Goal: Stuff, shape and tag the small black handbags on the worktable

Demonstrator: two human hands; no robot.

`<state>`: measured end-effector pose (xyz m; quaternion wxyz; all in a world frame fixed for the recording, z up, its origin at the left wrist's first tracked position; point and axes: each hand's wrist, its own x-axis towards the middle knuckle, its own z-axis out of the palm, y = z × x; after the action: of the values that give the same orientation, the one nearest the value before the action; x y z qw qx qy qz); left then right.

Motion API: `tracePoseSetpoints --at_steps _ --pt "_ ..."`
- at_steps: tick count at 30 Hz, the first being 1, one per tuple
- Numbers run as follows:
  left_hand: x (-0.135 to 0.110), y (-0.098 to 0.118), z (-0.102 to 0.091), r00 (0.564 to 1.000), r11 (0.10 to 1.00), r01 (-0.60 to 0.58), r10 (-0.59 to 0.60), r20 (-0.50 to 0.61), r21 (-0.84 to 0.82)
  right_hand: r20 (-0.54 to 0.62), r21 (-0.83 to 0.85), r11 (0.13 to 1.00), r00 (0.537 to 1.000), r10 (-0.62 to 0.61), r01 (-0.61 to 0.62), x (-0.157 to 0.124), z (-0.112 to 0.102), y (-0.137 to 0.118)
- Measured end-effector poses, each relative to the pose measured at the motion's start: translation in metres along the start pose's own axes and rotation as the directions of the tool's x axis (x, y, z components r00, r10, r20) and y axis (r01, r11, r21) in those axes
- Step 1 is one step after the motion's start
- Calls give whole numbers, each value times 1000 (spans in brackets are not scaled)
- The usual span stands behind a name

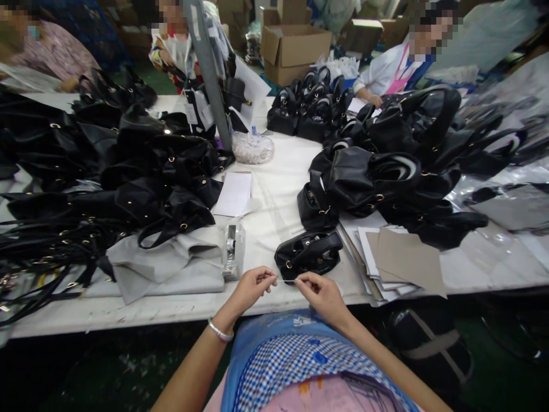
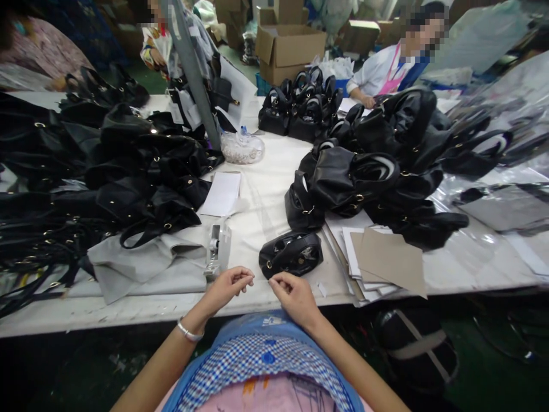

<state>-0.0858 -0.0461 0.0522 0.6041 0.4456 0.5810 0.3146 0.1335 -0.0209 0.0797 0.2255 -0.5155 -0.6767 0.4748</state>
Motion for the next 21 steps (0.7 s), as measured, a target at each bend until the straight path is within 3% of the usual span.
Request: tracePoseSetpoints --at_steps 5,12,17,21 --pt "25 -32 25 988 999 23 -27 -153 -29 -136 -208 975 984 -112 82 0 -9 -1" --pt "51 -46 48 942 966 -143 200 -269 216 -205 -283 951 960 -191 129 7 -10 4" --pt "54 -46 54 914 969 -210 242 -327 130 -225 -273 952 954 -201 136 11 -6 6" --pt "56 -48 57 930 982 -190 186 -318 21 -224 -280 951 955 -196 129 13 -2 9"
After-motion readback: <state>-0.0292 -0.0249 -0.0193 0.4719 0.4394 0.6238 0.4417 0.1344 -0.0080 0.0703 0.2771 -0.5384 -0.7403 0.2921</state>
